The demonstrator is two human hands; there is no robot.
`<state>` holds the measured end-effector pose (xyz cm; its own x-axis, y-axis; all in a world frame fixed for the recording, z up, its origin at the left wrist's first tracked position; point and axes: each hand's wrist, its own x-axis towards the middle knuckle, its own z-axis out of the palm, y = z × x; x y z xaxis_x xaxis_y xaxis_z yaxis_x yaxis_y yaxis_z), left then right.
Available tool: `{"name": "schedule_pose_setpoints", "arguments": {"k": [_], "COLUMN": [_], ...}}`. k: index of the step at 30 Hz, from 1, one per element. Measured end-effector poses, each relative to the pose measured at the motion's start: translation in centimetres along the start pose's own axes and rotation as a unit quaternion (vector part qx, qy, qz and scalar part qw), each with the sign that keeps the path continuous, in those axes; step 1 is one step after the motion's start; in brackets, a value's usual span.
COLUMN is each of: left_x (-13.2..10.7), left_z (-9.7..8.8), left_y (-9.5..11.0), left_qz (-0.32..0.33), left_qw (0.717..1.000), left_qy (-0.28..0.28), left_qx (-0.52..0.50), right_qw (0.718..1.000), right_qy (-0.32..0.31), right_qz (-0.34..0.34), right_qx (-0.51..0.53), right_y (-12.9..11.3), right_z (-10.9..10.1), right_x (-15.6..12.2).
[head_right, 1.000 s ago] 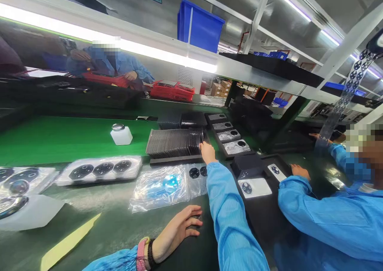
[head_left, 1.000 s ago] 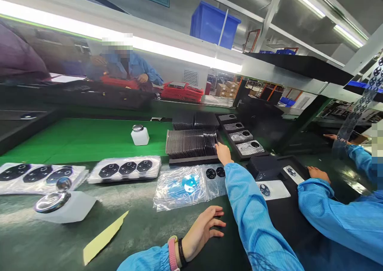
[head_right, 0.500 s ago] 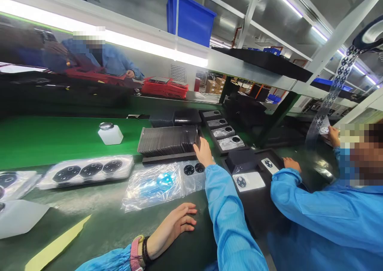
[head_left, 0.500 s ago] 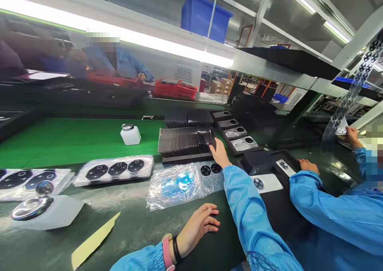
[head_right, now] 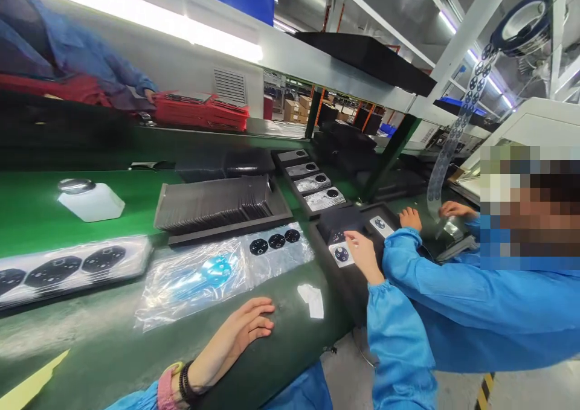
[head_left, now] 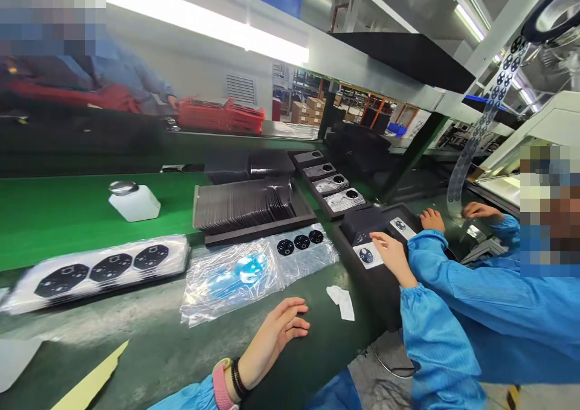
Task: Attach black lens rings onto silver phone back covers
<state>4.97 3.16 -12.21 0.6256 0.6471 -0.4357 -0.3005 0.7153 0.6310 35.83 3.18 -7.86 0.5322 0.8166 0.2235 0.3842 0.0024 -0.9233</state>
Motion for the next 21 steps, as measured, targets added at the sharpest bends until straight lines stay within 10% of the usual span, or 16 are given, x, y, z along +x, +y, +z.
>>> {"name": "schedule_pose_setpoints", "arguments": {"k": [4,10,21], "left_x": [0.2,0.0,-0.3], "left_z": [-0.4,-0.8,-0.7], "left_y": [-0.4,-0.2,0.3], "left_qz": [0.002,0.004,-0.007], "left_qw": [1.0,1.0,0.999], "left_qy": [0.029,0.026,0.051], "left_qx": [0.003,0.012,0.01], "right_qw": [0.983,0.917,0.833], "right_qy": [0.095,0.136,0.196], "right_qz": [0.118,0.247,0.339], "right_qx": [0.107,0.282,0.392], "right_y": [1.6,1.8,0.3], "right_z": [-2.6,-0.6,-1.6], "right_x": [-2.4,-4.6,-6.7]}}
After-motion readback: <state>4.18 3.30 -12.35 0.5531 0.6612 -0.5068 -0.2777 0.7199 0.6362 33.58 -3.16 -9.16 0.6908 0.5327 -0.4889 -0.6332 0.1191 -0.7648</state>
